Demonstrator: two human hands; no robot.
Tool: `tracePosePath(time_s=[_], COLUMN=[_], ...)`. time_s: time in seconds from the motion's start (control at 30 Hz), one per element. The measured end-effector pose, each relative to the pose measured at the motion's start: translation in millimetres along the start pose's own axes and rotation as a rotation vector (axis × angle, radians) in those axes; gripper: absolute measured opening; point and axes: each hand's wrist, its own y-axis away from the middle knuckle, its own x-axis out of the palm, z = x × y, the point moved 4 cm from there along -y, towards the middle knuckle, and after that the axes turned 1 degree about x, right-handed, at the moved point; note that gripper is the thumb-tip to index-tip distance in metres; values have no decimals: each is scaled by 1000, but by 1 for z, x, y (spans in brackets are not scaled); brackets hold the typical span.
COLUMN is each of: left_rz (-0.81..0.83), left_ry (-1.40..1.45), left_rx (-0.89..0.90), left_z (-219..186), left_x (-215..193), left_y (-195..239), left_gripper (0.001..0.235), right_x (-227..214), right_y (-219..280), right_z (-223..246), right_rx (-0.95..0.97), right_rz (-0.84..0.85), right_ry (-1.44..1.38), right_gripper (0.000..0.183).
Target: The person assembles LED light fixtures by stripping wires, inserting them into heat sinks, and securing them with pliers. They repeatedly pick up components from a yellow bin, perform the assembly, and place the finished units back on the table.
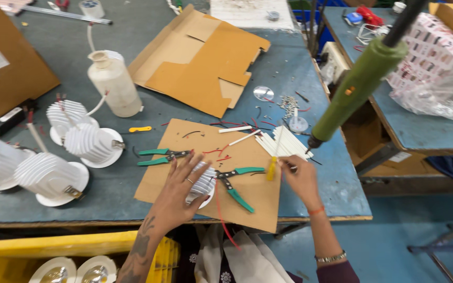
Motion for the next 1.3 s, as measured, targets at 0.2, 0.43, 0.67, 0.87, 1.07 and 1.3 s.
tracePosePath(time_s=[0.2,0.43,0.67,0.87,1.07,1.3], left_rz=[10,98,127,235,248,179], left_ry=[-204,-157,-44,-234,-501,-641], left_rx=[116,11,76,197,353,390], left_z=[-20,-18,-32,-38,-37,-30], left_x=[9,25,42,41,60,68], left_y=[-14,-18,-26,-22,-15,-12], left_gripper=[28,20,38,49,20,16], right_x=[-33,-31,-21,-36,-40,-33], right_y=[-9,-7,-8,-20,-60,-60], right_z=[-48,-44,-30,-63,-111,-110], right_rx=[167,147,130,76,199,192], right_rz=[-124,-86,-46,-233,-107,-93], right_ry=[323,234,269,247,456,131], right_gripper=[10,10,9,6,23,15])
